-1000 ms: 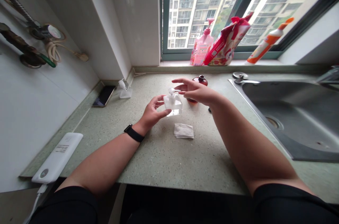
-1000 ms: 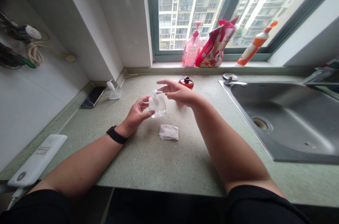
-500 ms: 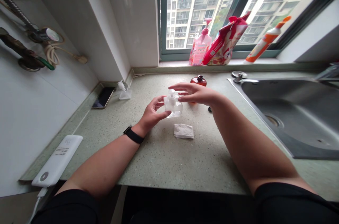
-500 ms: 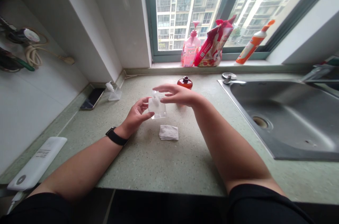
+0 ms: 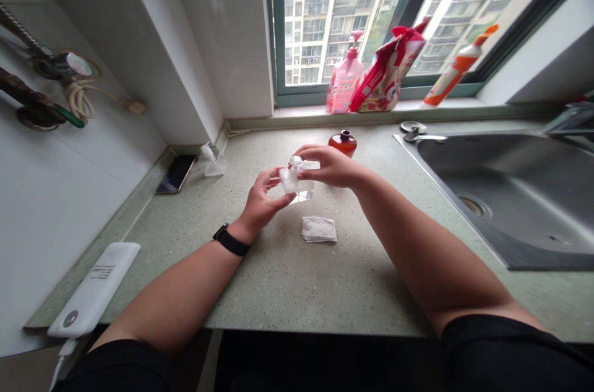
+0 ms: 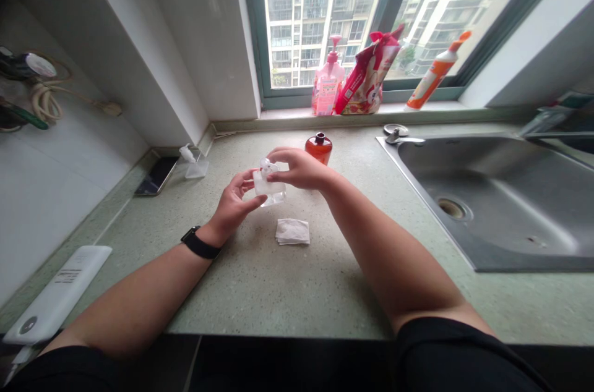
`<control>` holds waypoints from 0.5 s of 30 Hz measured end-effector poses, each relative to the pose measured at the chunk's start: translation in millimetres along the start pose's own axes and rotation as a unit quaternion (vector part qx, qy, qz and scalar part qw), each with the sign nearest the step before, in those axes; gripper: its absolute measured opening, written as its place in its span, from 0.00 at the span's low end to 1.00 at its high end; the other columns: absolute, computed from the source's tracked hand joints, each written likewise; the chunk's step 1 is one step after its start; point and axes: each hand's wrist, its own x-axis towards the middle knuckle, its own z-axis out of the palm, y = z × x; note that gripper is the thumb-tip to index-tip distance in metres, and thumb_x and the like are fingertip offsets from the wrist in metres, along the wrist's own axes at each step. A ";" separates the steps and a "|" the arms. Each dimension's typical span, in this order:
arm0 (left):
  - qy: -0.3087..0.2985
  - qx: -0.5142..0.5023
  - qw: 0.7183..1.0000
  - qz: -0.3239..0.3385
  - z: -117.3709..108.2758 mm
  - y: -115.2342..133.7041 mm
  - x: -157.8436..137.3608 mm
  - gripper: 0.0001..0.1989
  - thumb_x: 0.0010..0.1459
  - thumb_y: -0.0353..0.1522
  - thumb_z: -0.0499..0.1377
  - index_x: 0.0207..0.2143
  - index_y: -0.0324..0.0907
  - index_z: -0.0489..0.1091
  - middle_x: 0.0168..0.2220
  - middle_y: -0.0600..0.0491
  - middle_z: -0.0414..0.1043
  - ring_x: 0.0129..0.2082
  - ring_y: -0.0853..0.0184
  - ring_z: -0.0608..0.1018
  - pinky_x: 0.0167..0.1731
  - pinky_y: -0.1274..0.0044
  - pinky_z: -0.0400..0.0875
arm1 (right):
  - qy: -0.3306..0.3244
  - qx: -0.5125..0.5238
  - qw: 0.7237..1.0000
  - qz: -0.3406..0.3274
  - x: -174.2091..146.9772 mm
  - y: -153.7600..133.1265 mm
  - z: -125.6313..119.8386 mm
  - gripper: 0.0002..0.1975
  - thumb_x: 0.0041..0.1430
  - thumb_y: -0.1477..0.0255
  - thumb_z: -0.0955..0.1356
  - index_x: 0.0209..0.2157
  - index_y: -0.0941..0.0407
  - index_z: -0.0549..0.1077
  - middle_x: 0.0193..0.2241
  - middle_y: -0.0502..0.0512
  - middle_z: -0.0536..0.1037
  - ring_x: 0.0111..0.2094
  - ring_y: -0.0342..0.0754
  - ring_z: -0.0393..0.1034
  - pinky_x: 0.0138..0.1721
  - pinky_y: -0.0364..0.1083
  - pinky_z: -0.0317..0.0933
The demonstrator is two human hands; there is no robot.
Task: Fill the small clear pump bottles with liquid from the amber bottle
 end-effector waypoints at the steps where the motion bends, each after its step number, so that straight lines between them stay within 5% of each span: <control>1: 0.009 0.006 1.000 0.004 -0.1 -0.1 0.1 0.35 0.54 0.44 0.77 0.60 0.46 0.73 0.62 0.43 0.74 0.60 0.52 0.78 0.64 0.59 0.70 | 0.017 -0.020 1.000 -0.005 0.7 -0.4 3.2 0.14 0.60 0.60 0.77 0.43 0.54 0.85 0.45 0.59 0.83 0.47 0.56 0.78 0.53 0.54 0.70; 7: 0.055 0.033 0.998 0.010 -0.2 1.5 0.2 0.35 0.53 0.44 0.77 0.60 0.45 0.72 0.60 0.43 0.74 0.60 0.53 0.79 0.64 0.59 0.71 | 0.093 -0.110 0.990 -0.014 3.5 -2.6 21.8 0.09 0.61 0.67 0.77 0.42 0.55 0.84 0.44 0.59 0.83 0.46 0.55 0.78 0.50 0.53 0.70; 15: 0.068 0.059 0.996 0.007 -2.1 5.1 -1.4 0.37 0.53 0.47 0.77 0.60 0.46 0.71 0.59 0.44 0.74 0.58 0.54 0.79 0.63 0.60 0.71 | 0.089 -0.098 0.991 -0.007 3.9 -5.8 23.3 0.11 0.64 0.70 0.76 0.47 0.56 0.82 0.47 0.60 0.82 0.48 0.53 0.78 0.52 0.51 0.71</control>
